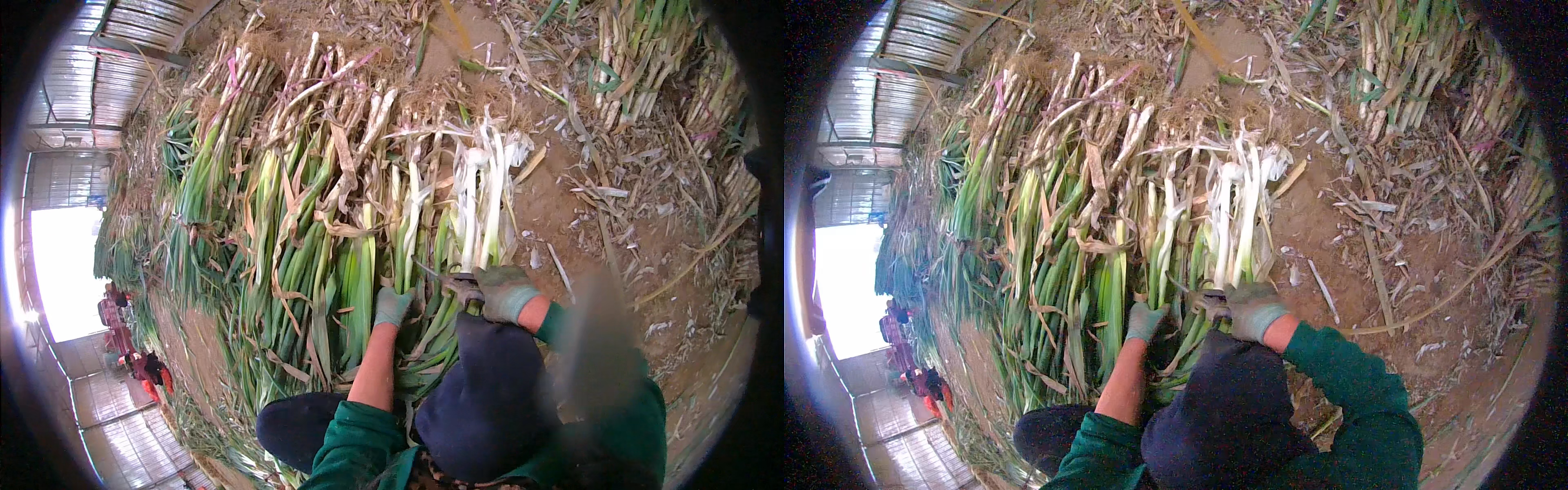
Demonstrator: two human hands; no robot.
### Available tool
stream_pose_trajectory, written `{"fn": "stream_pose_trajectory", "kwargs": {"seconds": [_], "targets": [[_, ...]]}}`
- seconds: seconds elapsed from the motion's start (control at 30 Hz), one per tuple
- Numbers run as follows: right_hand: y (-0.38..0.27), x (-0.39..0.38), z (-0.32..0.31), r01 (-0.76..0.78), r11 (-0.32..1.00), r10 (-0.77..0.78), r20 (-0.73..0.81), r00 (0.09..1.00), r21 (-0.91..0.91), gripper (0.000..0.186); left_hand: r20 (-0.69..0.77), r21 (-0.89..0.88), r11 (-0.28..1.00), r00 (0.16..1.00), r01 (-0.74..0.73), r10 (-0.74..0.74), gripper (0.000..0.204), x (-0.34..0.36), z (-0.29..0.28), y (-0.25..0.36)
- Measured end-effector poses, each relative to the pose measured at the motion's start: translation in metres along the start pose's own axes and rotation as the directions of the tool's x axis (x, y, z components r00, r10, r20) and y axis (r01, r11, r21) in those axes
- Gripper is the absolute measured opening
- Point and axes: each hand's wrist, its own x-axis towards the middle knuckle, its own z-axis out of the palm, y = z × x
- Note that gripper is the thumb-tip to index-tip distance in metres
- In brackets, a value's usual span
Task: The person sits on the ground and uses a knife to trim the white ends of long green stalks. The trimmed stalks are placed in a pile, and the cut ends are discarded on the ground.
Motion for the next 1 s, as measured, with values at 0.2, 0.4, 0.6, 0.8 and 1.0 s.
{"fn": "stream_pose_trajectory", "kwargs": {"seconds": [0.2, 0.4, 0.6, 0.8, 1.0], "targets": [[0.016, 0.008, 0.009, -0.032, 0.996, 0.045, -0.153, 0.987, 0.087, 0.051, 0.139, -0.532, 0.813, 0.971, 0.238, -0.193, 0.035, 0.004, -0.001, -0.027], [0.017, -0.005, 0.020, 0.038, 0.997, -0.021, -0.239, 0.971, 0.067, 0.060, 0.196, -0.585, 0.755, 0.955, 0.296, -0.222, 0.040, -0.015, -0.006, -0.004], [0.013, 0.003, 0.013, -0.047, 0.995, 0.058, -0.143, 0.988, 0.084, 0.063, 0.169, -0.565, 0.768, 0.953, 0.302, -0.250, 0.043, -0.007, -0.005, -0.024], [0.015, 0.031, -0.011, -0.123, 0.978, 0.149, -0.149, 0.978, 0.170, 0.056, 0.240, -0.578, 0.720, 0.923, 0.385, -0.301, 0.046, 0.004, 0.005, -0.039], [0.021, 0.072, -0.032, -0.154, 0.973, 0.191, -0.228, 0.955, 0.173, 0.057, 0.228, -0.572, 0.719, 0.918, 0.395, -0.323, 0.038, -0.010, 0.000, -0.015]]}}
